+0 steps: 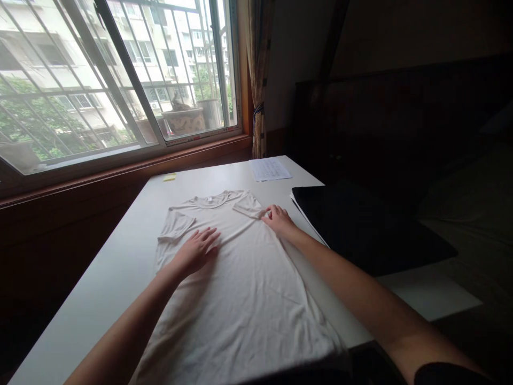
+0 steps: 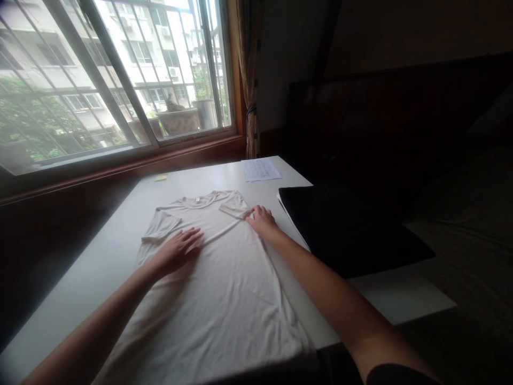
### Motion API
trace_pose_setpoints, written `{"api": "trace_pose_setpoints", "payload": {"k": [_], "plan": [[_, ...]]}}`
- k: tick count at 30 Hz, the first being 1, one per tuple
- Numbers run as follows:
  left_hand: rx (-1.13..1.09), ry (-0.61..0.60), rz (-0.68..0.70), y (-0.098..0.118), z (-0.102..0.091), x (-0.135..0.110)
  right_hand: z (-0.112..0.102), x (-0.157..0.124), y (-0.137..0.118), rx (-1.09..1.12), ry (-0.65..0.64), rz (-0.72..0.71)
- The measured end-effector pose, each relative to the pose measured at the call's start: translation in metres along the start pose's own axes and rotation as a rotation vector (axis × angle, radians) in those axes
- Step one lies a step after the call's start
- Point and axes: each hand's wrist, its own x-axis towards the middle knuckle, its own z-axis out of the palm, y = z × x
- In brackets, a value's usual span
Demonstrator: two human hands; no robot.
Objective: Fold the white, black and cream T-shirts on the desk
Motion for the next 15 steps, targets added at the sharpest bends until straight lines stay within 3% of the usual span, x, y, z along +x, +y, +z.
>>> {"api": "trace_pose_setpoints", "payload": {"k": [4, 8, 12, 15], "plan": [[-0.062, 0.018, 0.142, 0.039, 0.008, 0.053, 0.004, -0.054, 0.007, 0.024, 0.016, -0.039], [-0.047, 0.044, 0.204, 0.064, 0.021, 0.098, -0.009, -0.118, 0.017, 0.051, -0.047, -0.083], [-0.026, 0.069, 0.181, 0.07, 0.023, 0.117, -0.031, -0.169, 0.02, 0.109, -0.136, -0.106], [0.003, 0.072, 0.177, 0.07, 0.017, 0.119, -0.045, -0.187, 0.021, 0.189, -0.19, -0.151]]}}
